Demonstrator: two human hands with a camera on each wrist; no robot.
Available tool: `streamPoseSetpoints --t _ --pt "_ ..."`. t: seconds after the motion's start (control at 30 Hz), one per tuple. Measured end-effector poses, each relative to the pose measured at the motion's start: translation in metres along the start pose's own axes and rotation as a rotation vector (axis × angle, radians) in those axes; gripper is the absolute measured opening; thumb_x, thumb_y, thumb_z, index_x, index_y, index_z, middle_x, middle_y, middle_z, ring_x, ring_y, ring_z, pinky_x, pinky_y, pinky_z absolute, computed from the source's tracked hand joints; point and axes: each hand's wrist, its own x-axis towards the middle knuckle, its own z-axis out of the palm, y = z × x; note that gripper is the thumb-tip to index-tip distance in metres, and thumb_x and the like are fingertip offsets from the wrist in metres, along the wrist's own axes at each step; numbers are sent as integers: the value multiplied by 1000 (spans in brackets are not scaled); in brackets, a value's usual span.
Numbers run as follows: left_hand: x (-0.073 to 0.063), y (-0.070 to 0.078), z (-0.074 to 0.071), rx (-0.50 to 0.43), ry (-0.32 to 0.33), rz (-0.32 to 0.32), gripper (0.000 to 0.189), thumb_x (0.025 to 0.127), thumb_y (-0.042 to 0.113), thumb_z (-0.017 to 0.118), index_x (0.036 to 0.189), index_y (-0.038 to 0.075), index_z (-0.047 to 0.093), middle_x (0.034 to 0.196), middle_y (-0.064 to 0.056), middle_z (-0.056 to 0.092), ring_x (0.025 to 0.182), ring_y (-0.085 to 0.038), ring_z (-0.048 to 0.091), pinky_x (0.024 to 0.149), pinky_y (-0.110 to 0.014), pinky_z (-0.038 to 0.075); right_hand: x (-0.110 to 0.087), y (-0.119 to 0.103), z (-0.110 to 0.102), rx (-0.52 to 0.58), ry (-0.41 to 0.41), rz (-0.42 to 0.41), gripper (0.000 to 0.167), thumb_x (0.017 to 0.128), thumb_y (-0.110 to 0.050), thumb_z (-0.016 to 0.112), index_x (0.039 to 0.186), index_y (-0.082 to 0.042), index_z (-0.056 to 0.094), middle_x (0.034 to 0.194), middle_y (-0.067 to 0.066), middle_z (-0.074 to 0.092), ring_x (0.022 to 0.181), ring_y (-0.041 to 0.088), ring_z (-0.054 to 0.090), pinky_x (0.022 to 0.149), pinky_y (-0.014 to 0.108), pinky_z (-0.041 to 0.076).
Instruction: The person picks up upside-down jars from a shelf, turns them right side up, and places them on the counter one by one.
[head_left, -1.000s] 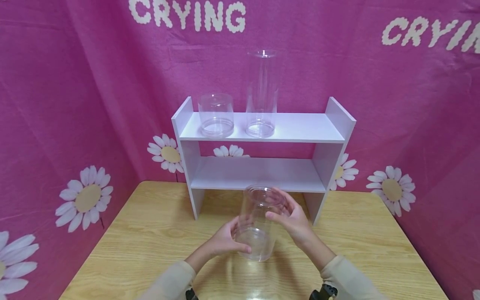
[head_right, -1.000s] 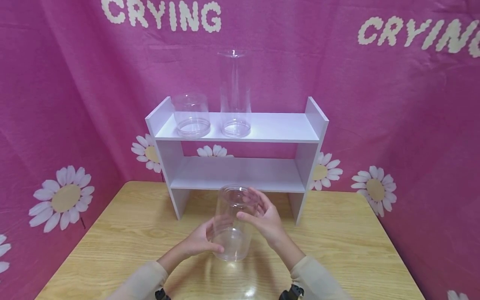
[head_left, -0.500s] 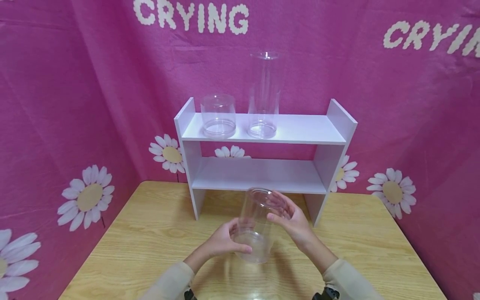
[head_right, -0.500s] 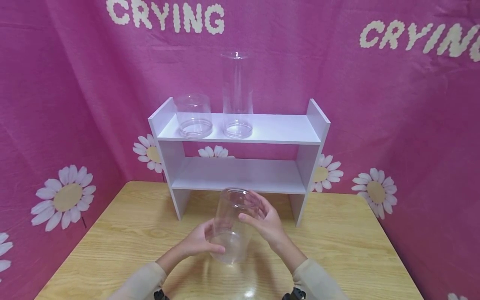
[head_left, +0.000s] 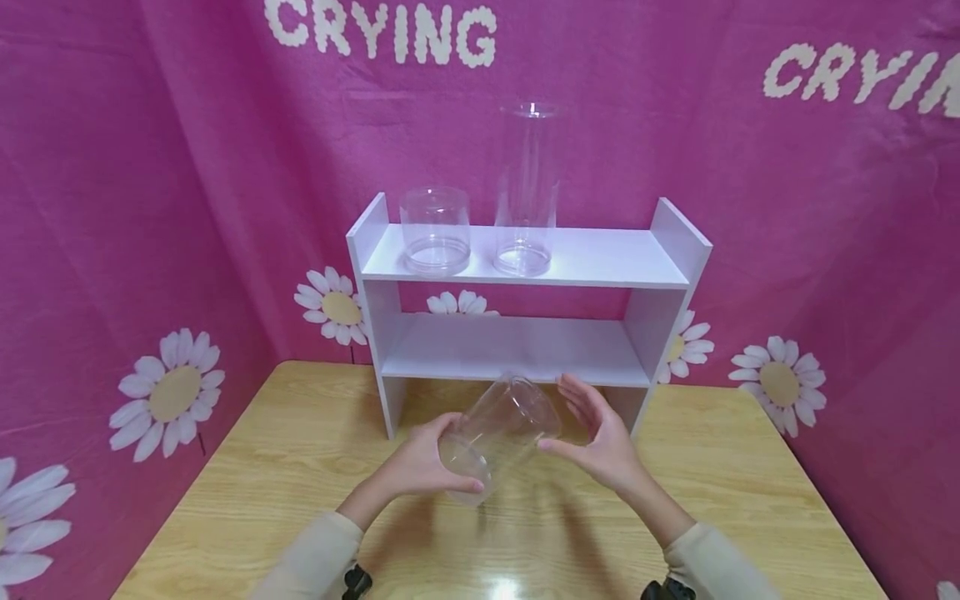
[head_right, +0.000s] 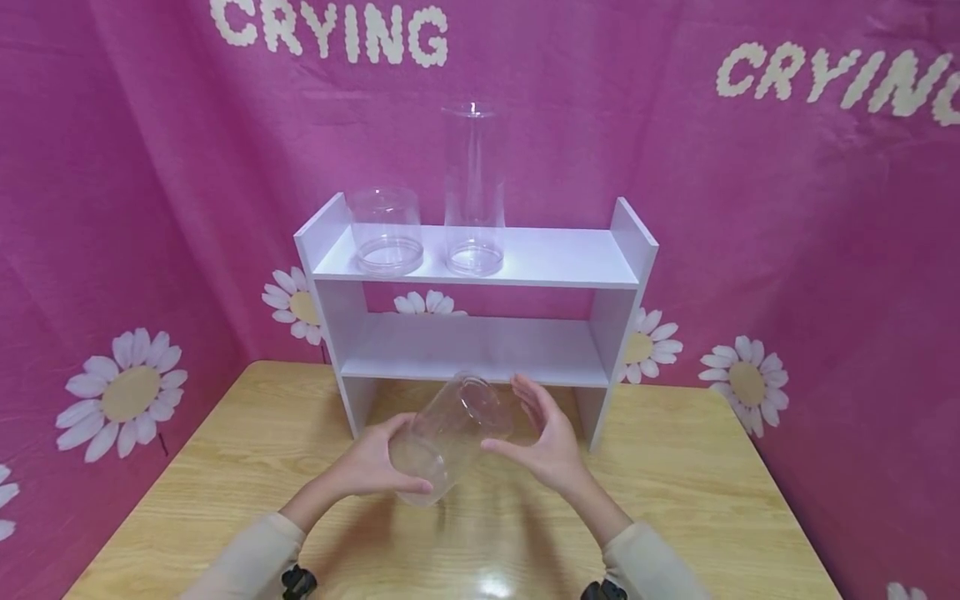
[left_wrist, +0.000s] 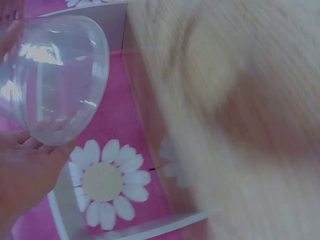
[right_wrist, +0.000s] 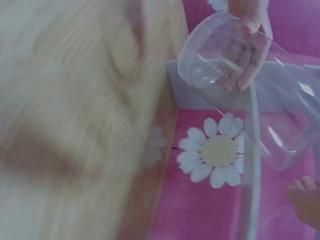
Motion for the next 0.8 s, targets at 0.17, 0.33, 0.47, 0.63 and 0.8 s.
streamPoseSetpoints --t 0.17,0.33,0.47,0.63,0.8 --pt "0 7 -7 192 3 30 104 55 48 89 138 4 46 134 -13 58 121 -29 57 101 -46 49 2 -10 6 -403 -25 -179 101 59 -24 92 144 -5 40 144 14 48 134 27 46 113 35 40" --pt "1 19 -9 381 -12 60 107 56 48 89 141 1 42 137 -14 56 125 -29 54 105 -44 48 4 -21 16 -644 -147 -267 108 58 -36 91 146 -7 36 147 13 45 136 30 43 110 48 42" --pt "2 28 -7 517 -3 114 107 56 46 89 139 -2 42 137 -16 55 128 -29 52 108 -40 45 4 -23 26 -845 -213 -325 111 55 -43 90 144 -5 38 146 13 46 137 30 43 112 44 40" --pt "1 37 -3 634 15 163 104 58 45 88 137 -5 43 136 -18 56 129 -31 52 112 -39 41 4 -22 39 -1016 -241 -436 108 50 -40 93 138 0 43 140 15 52 133 31 47 116 43 36" --pt "1 45 0 743 40 195 102 57 47 89 134 -5 46 134 -15 58 127 -28 54 111 -37 42 0 -23 51 -1126 -282 -422 106 52 -38 92 138 0 43 140 15 51 135 31 45 117 43 34"
